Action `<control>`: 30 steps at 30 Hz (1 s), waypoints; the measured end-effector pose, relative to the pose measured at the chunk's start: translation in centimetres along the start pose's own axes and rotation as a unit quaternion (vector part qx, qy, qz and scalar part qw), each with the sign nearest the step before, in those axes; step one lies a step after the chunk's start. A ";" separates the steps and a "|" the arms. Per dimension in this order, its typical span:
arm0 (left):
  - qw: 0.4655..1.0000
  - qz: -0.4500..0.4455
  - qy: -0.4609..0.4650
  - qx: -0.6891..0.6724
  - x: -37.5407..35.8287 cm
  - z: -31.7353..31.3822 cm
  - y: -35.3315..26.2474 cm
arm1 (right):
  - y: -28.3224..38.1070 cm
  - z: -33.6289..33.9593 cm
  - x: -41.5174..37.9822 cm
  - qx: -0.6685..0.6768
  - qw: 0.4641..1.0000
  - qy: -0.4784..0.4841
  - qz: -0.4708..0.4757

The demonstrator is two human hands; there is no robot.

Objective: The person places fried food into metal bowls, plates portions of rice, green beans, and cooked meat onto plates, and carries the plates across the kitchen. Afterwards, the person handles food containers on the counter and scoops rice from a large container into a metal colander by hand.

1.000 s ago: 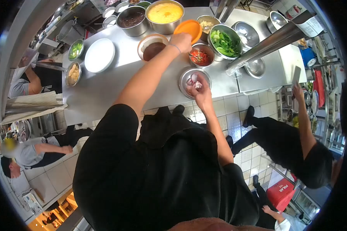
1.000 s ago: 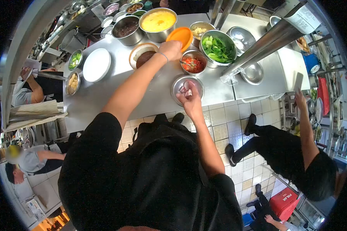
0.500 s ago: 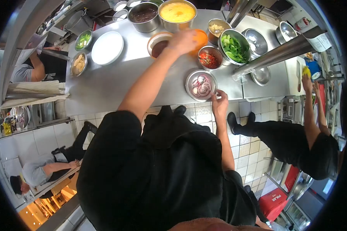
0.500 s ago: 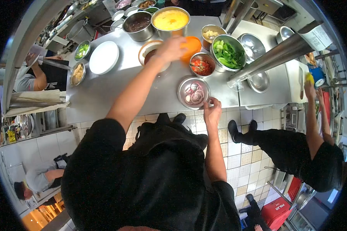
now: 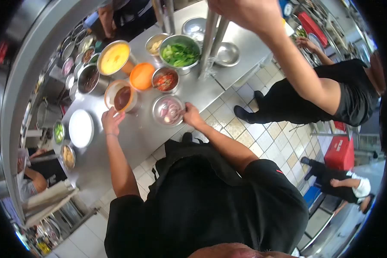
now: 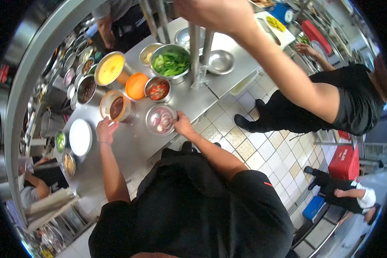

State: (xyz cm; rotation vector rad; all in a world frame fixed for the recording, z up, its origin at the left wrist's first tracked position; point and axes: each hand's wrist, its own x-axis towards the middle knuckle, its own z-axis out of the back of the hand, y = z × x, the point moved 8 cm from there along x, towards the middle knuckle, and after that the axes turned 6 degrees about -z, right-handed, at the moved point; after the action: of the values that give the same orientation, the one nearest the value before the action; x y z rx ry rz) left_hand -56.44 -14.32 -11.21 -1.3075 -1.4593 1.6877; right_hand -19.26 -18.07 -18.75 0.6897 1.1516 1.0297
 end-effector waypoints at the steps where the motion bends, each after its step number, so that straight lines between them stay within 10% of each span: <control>1: 1.000 -0.002 0.000 0.006 0.7 0.4 0.1 | -1.4 -1.9 1.0 0.041 0.998 0.033 -0.018; 10: 0.997 0.012 -0.012 0.073 4.5 3.0 1.5 | -2.2 2.1 -0.9 0.024 0.989 0.146 0.031; 12: 0.932 -0.023 -0.131 0.337 0.4 1.6 -3.0 | -5.6 6.6 -2.6 0.055 0.982 0.180 -0.014; 13: 0.809 -0.232 -0.251 0.478 0.2 2.3 -5.2 | -8.6 9.5 -3.1 0.082 0.985 0.143 -0.044; 15: 0.721 -0.376 -0.316 0.489 -5.9 -3.4 -8.2 | -14.4 16.1 -5.9 0.178 0.974 0.080 -0.118; 18: 0.748 -0.521 -0.146 0.384 -14.9 -17.7 -8.3 | -24.6 26.4 -11.2 0.344 0.920 -0.037 -0.183; 22: 0.781 -0.500 0.137 0.348 -21.1 -36.8 1.5 | -33.3 38.5 -18.9 0.463 0.843 -0.189 -0.199; 30: 0.523 -0.352 0.612 0.477 -40.4 -64.0 25.6 | -39.4 55.3 -28.9 0.560 0.779 -0.236 -0.155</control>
State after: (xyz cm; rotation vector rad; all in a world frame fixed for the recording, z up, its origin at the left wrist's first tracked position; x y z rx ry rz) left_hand 21.61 -29.67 -18.85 -0.6486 0.0251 0.3944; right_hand 43.15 -56.97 -25.24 1.5185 1.2916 -0.2507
